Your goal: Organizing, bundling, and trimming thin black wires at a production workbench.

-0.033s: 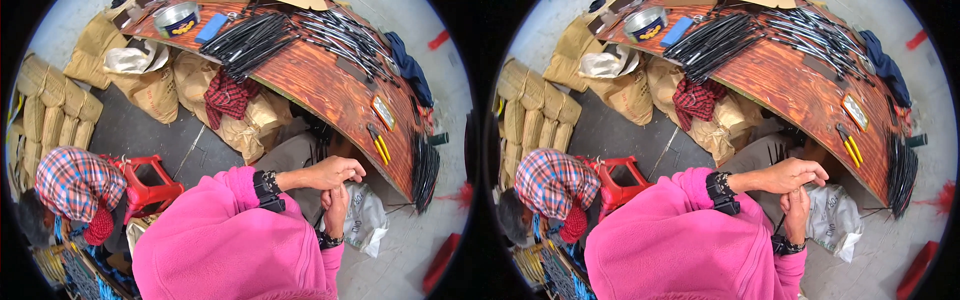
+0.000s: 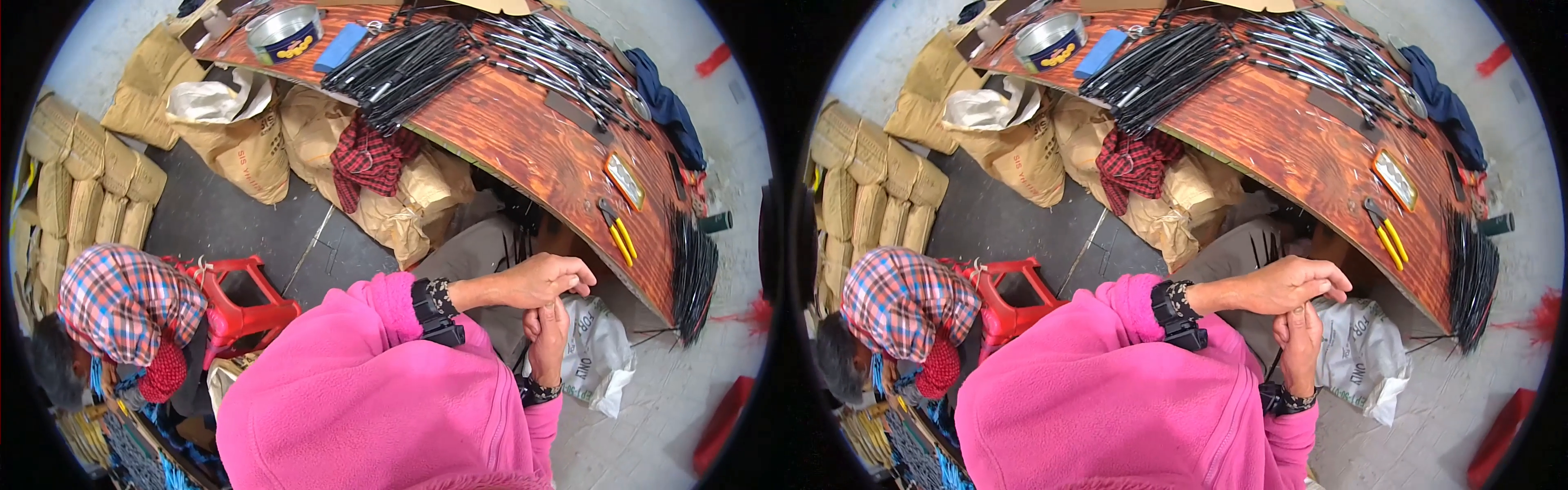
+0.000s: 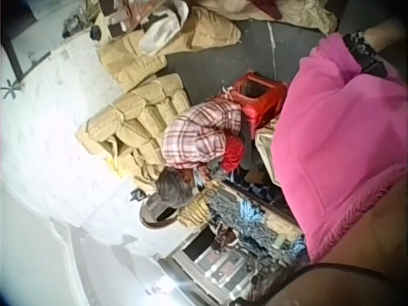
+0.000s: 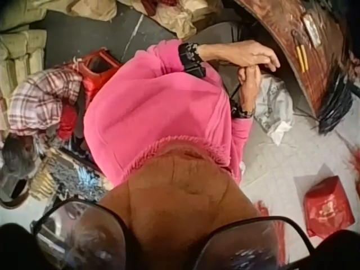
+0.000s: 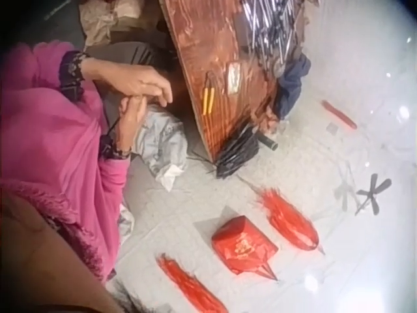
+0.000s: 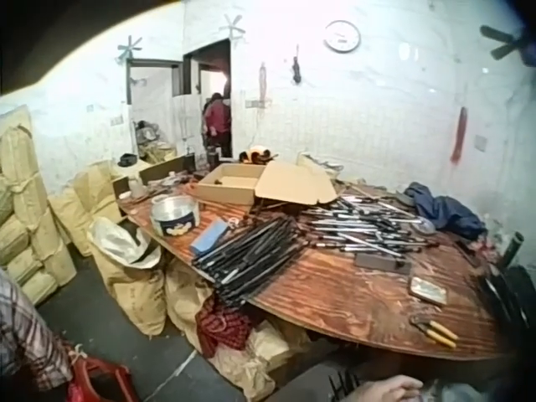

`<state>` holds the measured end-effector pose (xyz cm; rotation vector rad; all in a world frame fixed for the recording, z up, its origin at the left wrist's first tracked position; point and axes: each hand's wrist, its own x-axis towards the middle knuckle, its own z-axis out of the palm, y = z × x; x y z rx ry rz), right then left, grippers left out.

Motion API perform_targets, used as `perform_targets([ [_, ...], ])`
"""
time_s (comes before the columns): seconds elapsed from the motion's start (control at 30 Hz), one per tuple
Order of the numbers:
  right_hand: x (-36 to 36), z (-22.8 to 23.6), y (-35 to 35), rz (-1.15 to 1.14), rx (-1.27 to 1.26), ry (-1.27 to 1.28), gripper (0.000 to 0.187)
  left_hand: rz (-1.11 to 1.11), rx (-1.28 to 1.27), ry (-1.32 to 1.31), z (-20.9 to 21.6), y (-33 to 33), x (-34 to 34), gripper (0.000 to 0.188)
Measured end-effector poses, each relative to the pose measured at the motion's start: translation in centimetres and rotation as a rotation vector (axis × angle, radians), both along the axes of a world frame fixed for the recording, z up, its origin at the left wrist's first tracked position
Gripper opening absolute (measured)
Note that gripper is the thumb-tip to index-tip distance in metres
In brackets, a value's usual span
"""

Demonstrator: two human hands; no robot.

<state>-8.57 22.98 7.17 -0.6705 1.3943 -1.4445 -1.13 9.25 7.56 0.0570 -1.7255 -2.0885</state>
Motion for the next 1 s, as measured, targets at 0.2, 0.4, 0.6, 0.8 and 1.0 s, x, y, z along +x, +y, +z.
perform_targets([
  [0.2,-0.6,0.2,1.0,-0.018,-0.018,0.027,0.034,0.131,-0.105,0.047,1.0,-0.7,1.7,0.029],
  [0.4,-0.7,1.0,2.0,-0.052,-0.005,0.055,0.036,0.267,0.247,-0.117,-4.2,-4.9,11.8,0.036],
  [0.6,-0.8,0.9,1.3,-0.064,0.053,0.050,0.036,0.453,0.644,-0.905,-21.6,-0.2,32.0,0.032],
  [0.8,-0.3,1.0,0.9,-0.054,0.085,0.083,0.034,0.096,0.816,-1.236,-22.1,12.1,38.4,0.028],
  [1.0,0.3,1.0,0.0,-0.018,0.025,0.068,0.031,-0.105,0.921,-1.161,-20.1,12.0,33.2,0.024],
])
